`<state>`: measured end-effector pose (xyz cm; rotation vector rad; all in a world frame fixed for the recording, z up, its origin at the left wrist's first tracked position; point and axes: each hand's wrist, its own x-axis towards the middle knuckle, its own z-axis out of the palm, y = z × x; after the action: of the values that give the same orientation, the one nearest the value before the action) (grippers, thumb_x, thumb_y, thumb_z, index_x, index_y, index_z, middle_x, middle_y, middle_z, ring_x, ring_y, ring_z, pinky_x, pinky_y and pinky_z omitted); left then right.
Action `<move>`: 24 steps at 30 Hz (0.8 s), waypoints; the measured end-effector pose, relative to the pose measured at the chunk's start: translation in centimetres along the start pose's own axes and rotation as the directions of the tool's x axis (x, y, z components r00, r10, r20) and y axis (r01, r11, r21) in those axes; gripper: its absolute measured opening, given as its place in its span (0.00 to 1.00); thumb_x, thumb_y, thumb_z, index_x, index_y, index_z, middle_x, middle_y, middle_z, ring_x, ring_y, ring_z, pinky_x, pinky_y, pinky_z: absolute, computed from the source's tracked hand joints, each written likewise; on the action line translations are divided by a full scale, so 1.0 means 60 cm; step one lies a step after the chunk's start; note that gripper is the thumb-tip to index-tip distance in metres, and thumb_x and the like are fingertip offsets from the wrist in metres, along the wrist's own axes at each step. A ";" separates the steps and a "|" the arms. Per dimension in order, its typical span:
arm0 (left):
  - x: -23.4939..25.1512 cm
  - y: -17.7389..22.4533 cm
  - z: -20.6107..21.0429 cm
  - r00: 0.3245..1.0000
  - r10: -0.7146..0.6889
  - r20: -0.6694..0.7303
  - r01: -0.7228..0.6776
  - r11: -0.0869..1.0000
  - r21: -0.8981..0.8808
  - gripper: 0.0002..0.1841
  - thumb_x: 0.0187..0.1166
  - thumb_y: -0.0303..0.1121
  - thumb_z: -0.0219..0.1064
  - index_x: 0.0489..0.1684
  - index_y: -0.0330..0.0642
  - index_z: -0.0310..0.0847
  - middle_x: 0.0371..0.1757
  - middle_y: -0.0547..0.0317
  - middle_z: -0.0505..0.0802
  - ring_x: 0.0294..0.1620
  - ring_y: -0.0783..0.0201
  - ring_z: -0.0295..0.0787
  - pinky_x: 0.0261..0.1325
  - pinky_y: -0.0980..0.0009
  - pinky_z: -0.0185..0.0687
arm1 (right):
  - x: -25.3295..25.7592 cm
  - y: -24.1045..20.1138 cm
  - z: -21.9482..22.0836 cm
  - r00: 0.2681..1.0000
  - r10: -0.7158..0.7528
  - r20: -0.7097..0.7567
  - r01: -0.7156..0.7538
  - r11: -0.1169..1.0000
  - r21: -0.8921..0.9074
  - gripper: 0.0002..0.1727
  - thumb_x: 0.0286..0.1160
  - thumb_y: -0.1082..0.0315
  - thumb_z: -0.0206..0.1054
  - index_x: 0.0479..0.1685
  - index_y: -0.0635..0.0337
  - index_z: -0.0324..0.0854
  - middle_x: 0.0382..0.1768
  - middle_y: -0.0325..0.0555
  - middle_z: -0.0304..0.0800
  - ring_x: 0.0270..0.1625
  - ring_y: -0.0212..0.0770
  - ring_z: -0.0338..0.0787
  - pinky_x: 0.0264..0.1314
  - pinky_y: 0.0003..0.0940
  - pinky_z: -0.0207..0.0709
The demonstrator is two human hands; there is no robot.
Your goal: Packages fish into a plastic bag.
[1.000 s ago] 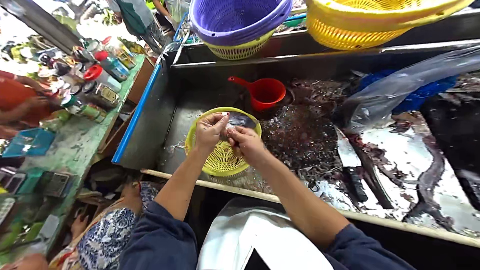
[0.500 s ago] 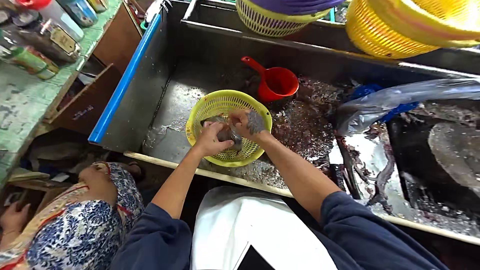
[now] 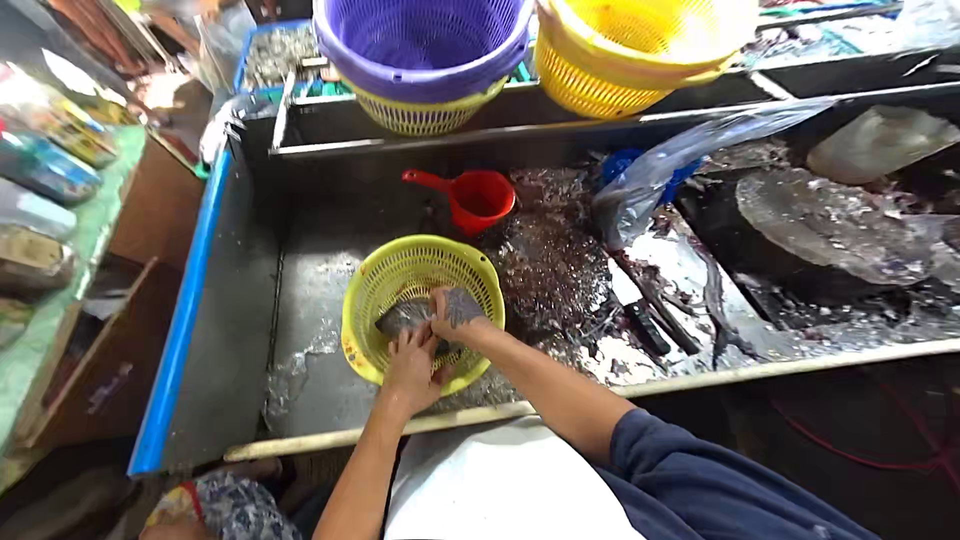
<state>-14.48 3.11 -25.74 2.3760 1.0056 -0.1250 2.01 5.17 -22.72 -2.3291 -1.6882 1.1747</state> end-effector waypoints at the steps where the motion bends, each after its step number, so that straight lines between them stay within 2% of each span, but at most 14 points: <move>1: 0.001 -0.005 0.002 1.000 0.027 -0.014 -0.028 0.998 -0.057 0.36 0.75 0.54 0.71 0.83 0.49 0.75 0.89 0.54 0.71 0.87 0.47 0.66 0.81 0.39 0.66 | 0.006 0.007 -0.002 1.000 0.001 0.019 -0.002 0.999 0.035 0.20 0.66 0.65 0.72 0.57 0.65 0.85 0.63 0.62 0.86 0.69 0.60 0.85 0.70 0.62 0.78; 3: 0.000 -0.021 0.003 0.995 0.064 -0.073 -0.084 0.951 -0.297 0.36 0.74 0.48 0.75 0.82 0.43 0.74 0.87 0.49 0.73 0.83 0.55 0.74 0.81 0.53 0.76 | 0.022 0.031 0.003 0.998 -0.049 0.031 0.043 0.983 0.179 0.19 0.64 0.66 0.76 0.53 0.66 0.86 0.56 0.61 0.89 0.61 0.58 0.89 0.65 0.62 0.81; 4: 0.000 -0.026 0.003 0.992 0.041 -0.122 -0.092 0.885 -0.456 0.33 0.72 0.44 0.76 0.79 0.42 0.77 0.83 0.50 0.76 0.75 0.60 0.81 0.74 0.60 0.82 | 0.029 0.043 0.007 0.996 -0.085 0.029 0.074 0.963 0.259 0.20 0.64 0.65 0.78 0.52 0.66 0.86 0.52 0.61 0.90 0.56 0.57 0.91 0.62 0.61 0.83; 5: 0.002 -0.029 0.003 0.984 -0.015 -0.177 -0.098 0.784 -0.613 0.29 0.72 0.40 0.77 0.73 0.40 0.81 0.75 0.51 0.82 0.60 0.64 0.87 0.61 0.65 0.87 | 0.033 0.050 0.011 0.993 -0.121 0.016 0.109 0.937 0.332 0.21 0.63 0.63 0.80 0.52 0.66 0.85 0.50 0.60 0.91 0.51 0.56 0.92 0.59 0.60 0.85; 7: 0.001 -0.022 -0.002 0.968 -0.175 -0.179 -0.070 0.500 -0.863 0.20 0.73 0.31 0.75 0.62 0.35 0.84 0.58 0.53 0.92 0.50 0.64 0.90 0.56 0.65 0.88 | 0.036 0.061 0.026 0.977 -0.211 -0.028 0.201 0.872 0.446 0.23 0.62 0.62 0.82 0.54 0.66 0.83 0.47 0.58 0.91 0.47 0.54 0.93 0.55 0.58 0.88; 8: 0.000 -0.014 -0.007 0.952 -0.268 -0.149 -0.033 0.394 -0.919 0.16 0.75 0.28 0.73 0.59 0.32 0.85 0.52 0.51 0.93 0.47 0.63 0.91 0.55 0.64 0.89 | 0.035 0.064 0.031 0.959 -0.279 -0.041 0.264 0.837 0.480 0.24 0.63 0.64 0.80 0.57 0.66 0.82 0.47 0.58 0.90 0.47 0.53 0.93 0.56 0.57 0.88; 9: 0.001 -0.005 -0.011 0.927 -0.356 -0.120 0.014 0.351 -0.936 0.13 0.77 0.27 0.72 0.56 0.31 0.85 0.47 0.50 0.94 0.43 0.62 0.91 0.52 0.64 0.89 | 0.031 0.065 0.037 0.931 -0.361 -0.052 0.336 0.794 0.507 0.25 0.63 0.67 0.78 0.61 0.66 0.80 0.49 0.57 0.91 0.48 0.52 0.93 0.56 0.55 0.89; 11: 0.009 0.007 -0.017 0.866 -0.483 -0.131 0.084 0.398 -0.913 0.09 0.79 0.27 0.70 0.50 0.29 0.85 0.39 0.48 0.93 0.36 0.60 0.91 0.43 0.62 0.90 | 0.014 0.059 0.041 0.871 -0.488 -0.062 0.448 0.735 0.510 0.30 0.64 0.68 0.80 0.68 0.66 0.79 0.53 0.58 0.91 0.53 0.50 0.93 0.62 0.51 0.87; 12: 0.010 0.013 -0.018 0.852 -0.498 -0.163 0.113 0.479 -0.870 0.08 0.80 0.27 0.69 0.48 0.29 0.85 0.38 0.47 0.93 0.36 0.59 0.93 0.44 0.60 0.92 | 0.009 0.059 0.049 0.859 -0.506 -0.076 0.477 0.739 0.476 0.29 0.64 0.68 0.79 0.68 0.65 0.81 0.55 0.57 0.92 0.54 0.50 0.94 0.64 0.50 0.87; 14: 0.006 0.036 -0.028 0.852 -0.466 -0.240 0.149 0.655 -0.741 0.08 0.78 0.27 0.69 0.47 0.33 0.87 0.42 0.49 0.94 0.42 0.57 0.94 0.53 0.56 0.91 | 0.000 0.061 0.059 0.860 -0.492 -0.134 0.504 0.780 0.372 0.21 0.69 0.68 0.75 0.63 0.63 0.87 0.56 0.57 0.92 0.58 0.51 0.92 0.69 0.51 0.84; 17: -0.015 0.096 -0.065 0.896 -0.330 -0.297 0.140 0.844 -0.517 0.09 0.77 0.28 0.67 0.48 0.35 0.88 0.43 0.50 0.94 0.47 0.56 0.93 0.58 0.53 0.88 | -0.011 0.070 0.052 0.826 -0.509 -0.242 0.559 0.796 0.232 0.15 0.69 0.65 0.73 0.52 0.62 0.92 0.53 0.57 0.93 0.62 0.54 0.90 0.72 0.54 0.79; 20: -0.026 0.136 -0.078 0.972 -0.142 -0.187 0.086 0.956 -0.279 0.10 0.80 0.26 0.63 0.51 0.33 0.88 0.48 0.44 0.94 0.54 0.50 0.92 0.65 0.50 0.85 | -0.015 0.094 0.062 0.738 -0.577 -0.351 0.644 0.757 0.111 0.16 0.67 0.62 0.74 0.49 0.63 0.93 0.52 0.58 0.93 0.60 0.56 0.91 0.70 0.54 0.81; 22: -0.015 0.144 -0.100 0.997 -0.005 -0.078 0.003 1.000 -0.028 0.10 0.82 0.32 0.65 0.52 0.37 0.88 0.50 0.43 0.94 0.56 0.47 0.92 0.65 0.46 0.85 | -0.038 0.111 0.056 0.750 -0.590 -0.299 0.631 0.774 0.056 0.20 0.72 0.60 0.73 0.56 0.65 0.90 0.57 0.62 0.92 0.65 0.59 0.89 0.74 0.58 0.79; 24: -0.011 0.173 -0.165 0.983 0.055 -0.173 -0.035 0.992 0.118 0.17 0.79 0.42 0.70 0.58 0.43 0.88 0.54 0.45 0.93 0.56 0.48 0.92 0.64 0.45 0.87 | -0.049 0.128 0.050 0.796 -0.566 -0.217 0.592 0.802 0.081 0.24 0.71 0.60 0.75 0.65 0.64 0.86 0.59 0.63 0.91 0.65 0.60 0.90 0.73 0.61 0.79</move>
<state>-9.02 1.97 -12.47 2.5487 1.0498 0.0460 6.02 -1.56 -26.56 -1.5772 -1.9583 0.8854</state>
